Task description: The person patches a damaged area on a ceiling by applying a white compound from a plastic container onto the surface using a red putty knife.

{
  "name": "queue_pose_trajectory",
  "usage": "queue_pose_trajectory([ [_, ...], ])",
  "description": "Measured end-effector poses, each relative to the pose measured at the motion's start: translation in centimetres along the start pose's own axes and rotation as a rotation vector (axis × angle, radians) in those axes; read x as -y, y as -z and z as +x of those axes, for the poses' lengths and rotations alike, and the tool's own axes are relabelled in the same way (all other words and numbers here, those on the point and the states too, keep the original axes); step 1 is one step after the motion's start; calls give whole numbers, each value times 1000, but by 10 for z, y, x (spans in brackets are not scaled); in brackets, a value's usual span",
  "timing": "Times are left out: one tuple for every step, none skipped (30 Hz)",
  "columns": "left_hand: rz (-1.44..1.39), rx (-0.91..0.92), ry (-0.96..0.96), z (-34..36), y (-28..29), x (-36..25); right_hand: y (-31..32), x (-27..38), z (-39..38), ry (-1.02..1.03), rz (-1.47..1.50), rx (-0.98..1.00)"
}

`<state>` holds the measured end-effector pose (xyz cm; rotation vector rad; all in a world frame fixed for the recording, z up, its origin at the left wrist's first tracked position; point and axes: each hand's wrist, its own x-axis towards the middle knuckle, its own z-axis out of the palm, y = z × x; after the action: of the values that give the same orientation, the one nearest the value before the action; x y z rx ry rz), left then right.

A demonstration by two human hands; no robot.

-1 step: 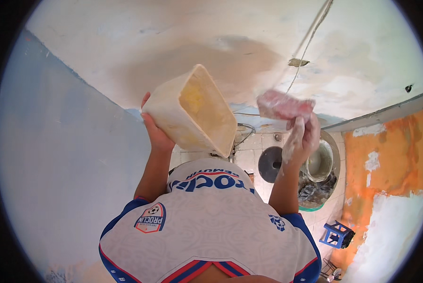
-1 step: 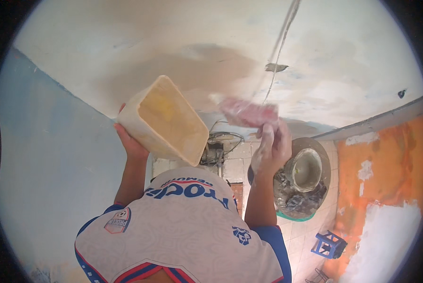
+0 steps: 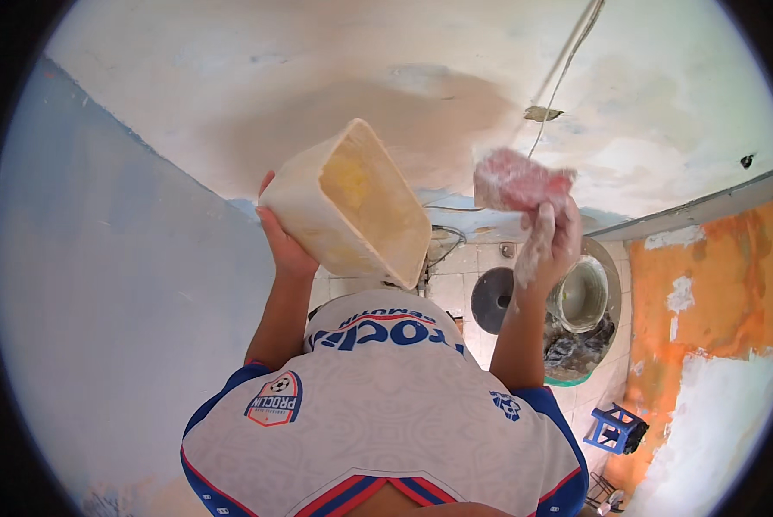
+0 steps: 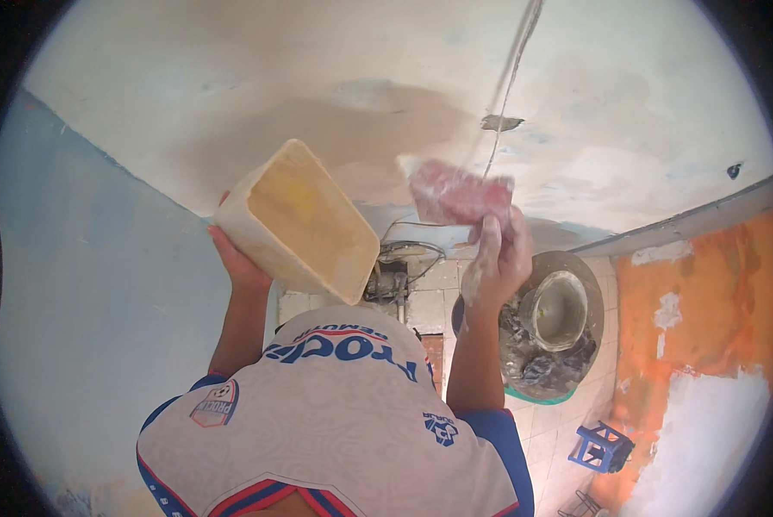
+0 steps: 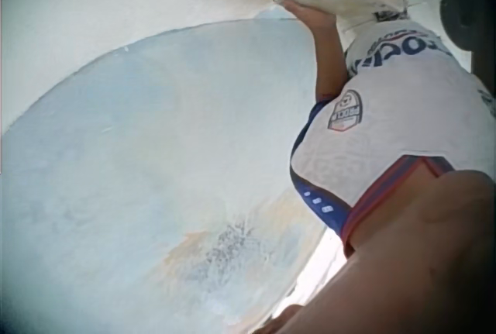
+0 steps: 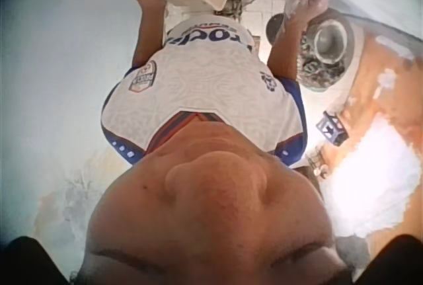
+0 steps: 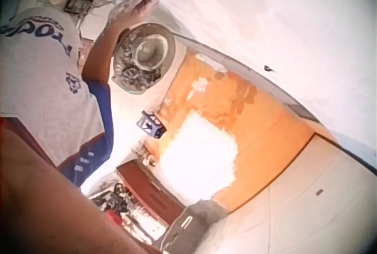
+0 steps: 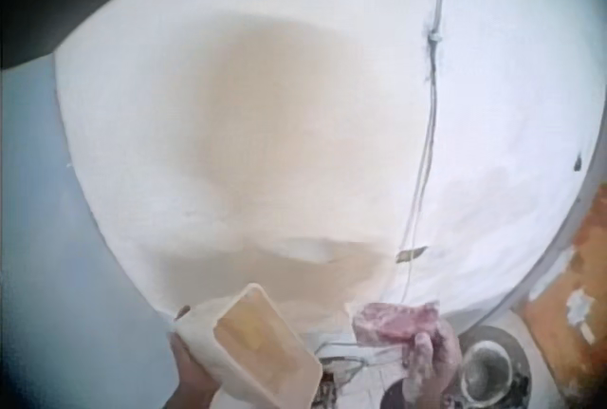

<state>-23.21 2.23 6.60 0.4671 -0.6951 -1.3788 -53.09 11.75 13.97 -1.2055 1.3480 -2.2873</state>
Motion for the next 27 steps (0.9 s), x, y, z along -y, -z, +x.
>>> queue_pose_trajectory([
  [-10, -21, 29, -3, 0, 3, 1, -20, 8, -2, 2, 3],
  [-19, -41, 59, -6, 1, 6, 3, -44, 15, -91, 40, -7],
  [-14, -43, 60, -11, 3, 8, 4, -63, 22, -181, 78, -19],
  [-45, -74, 94, -17, 6, 12, 2, -82, 31, -182, 86, -13],
  [-72, -108, 131, -23, 9, 14, -4, -98, 36, -211, 157, 12],
  [-64, -115, 126, -30, 11, 14, -9, -111, 40, -243, 227, 35],
  [-56, -119, 128, -35, 13, 14, -13, -121, 46, -251, 233, 37],
  [-46, -129, 130, -42, 15, 12, -18, -128, 49, -251, 215, 62],
  [-39, -139, 130, -48, 16, 9, -20, -134, 50, -250, 196, 84],
  [-18, -197, 132, -52, 16, 7, -20, -138, 49, -261, 198, 84],
  [-5, -253, 131, -55, 15, 6, -20, -141, 51, -243, 171, 48],
  [-6, -257, 132, -57, 16, 6, -19, -143, 53, -223, 143, 11],
  [2, -260, 116, -58, 16, 5, -16, -144, 54, -225, 140, 11],
  [17, -267, 98, -60, 17, 4, -13, -143, 54, -196, 171, 19],
  [22, -271, 100, -60, 17, 3, -12, -142, 54, -167, 202, 26],
  [39, -283, 109, -60, 18, 3, -15, -143, 54, -175, 202, 24],
  [53, -292, 119, -60, 19, 3, -20, -143, 54, -185, 135, 32],
  [57, -292, 124, -60, 20, 3, -22, -143, 55, -194, 67, 39],
  [69, -302, 144, -60, 21, 2, -22, -143, 56, -199, 65, 35],
  [77, -305, 154, -57, 21, 1, -25, -142, 61, -183, 29, -2],
  [79, -300, 149, -55, 21, -1, -26, -142, 65, -167, -8, -39],
  [80, -306, 142, -54, 20, -3, -23, -142, 68, -164, -3, -42],
  [80, -317, 140, -54, 19, -2, -17, -140, 69, -120, 85, -55],
  [80, -317, 142, -53, 21, -2, -13, -138, 69, -76, 173, -67],
  [70, -293, 143, -52, 25, -2, -12, -137, 68, -84, 108, -15],
  [59, -263, 146, -51, 26, -2, -16, -139, 66, -82, 105, -21],
  [59, -258, 150, -51, 27, -2, -21, -143, 64, -122, 74, 7],
])
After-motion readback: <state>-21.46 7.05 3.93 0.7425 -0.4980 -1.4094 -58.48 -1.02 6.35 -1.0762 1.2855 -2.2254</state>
